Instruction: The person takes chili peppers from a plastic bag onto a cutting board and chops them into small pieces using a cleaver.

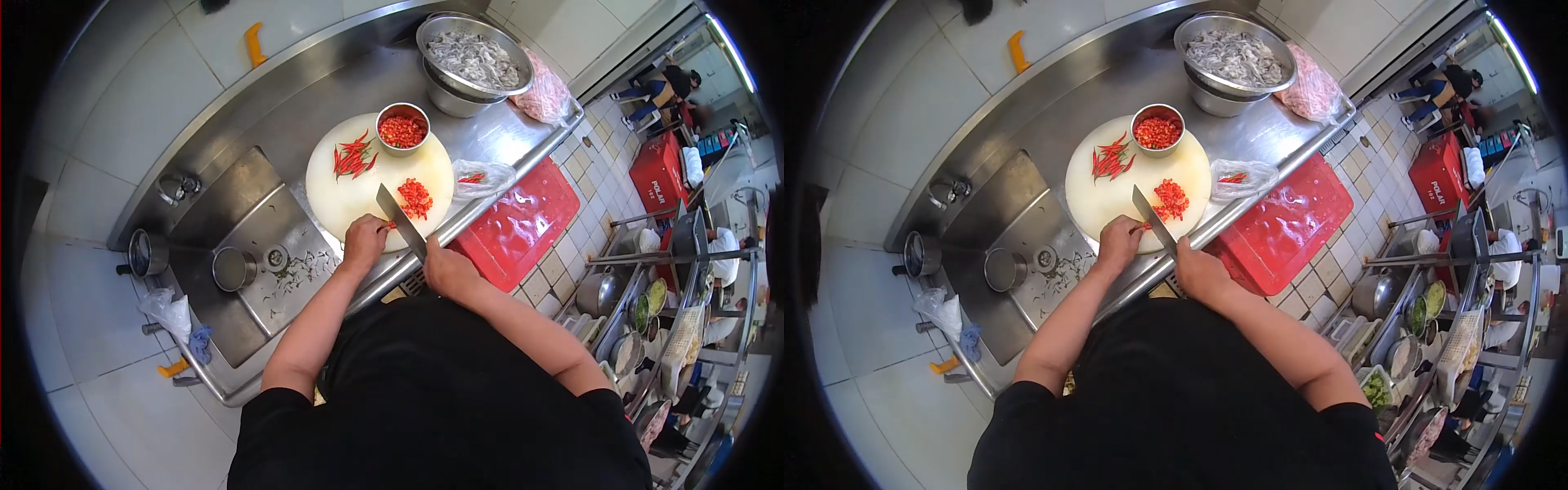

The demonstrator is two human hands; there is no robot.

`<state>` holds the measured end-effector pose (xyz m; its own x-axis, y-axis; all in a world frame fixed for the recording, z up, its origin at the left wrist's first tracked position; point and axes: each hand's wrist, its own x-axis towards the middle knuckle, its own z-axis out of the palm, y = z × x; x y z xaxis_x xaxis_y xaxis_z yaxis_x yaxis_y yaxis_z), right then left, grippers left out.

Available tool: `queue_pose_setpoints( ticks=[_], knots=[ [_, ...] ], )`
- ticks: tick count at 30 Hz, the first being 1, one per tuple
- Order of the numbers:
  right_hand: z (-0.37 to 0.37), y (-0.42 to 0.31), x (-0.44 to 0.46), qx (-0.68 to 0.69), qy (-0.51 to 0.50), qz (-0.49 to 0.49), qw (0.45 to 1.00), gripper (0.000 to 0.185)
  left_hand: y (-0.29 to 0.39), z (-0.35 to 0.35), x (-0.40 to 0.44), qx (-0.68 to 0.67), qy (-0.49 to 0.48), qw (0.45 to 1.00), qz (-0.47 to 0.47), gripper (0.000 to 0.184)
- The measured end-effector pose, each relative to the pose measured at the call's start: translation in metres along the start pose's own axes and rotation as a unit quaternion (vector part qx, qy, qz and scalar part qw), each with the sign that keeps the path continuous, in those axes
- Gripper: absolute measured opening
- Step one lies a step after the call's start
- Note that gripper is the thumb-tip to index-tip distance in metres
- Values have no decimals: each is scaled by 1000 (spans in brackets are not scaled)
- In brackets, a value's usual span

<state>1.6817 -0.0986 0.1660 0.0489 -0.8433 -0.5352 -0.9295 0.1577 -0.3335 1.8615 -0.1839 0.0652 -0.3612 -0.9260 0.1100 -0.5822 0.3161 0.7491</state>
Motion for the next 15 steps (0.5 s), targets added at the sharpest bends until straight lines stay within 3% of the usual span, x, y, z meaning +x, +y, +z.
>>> queue_pose_setpoints(
  ticks=[4,6,8,9,11,15],
  knots=[
    [-24,-5,14,-16,28,-28,999,33,3,-3,1,-14,-5,1000,5,14],
    [-44,-17,19,-23,20,-21,999,31,9,-7,3,24,-20,997,-74,14],
    [-63,-33,8,9,-91,43,995,30,8,-6,2,31,-18,998,-58,13],
    [-48,-26,5,5,-94,42,995,30,7,-6,2,35,-13,998,-44,13],
    [-12,-10,-8,6,14,8,1000,30,1,-5,2,21,-5,1000,-17,13],
    [-14,-11,0,-3,-4,22,1000,29,0,-4,0,21,-10,1000,19,14]
  ],
)
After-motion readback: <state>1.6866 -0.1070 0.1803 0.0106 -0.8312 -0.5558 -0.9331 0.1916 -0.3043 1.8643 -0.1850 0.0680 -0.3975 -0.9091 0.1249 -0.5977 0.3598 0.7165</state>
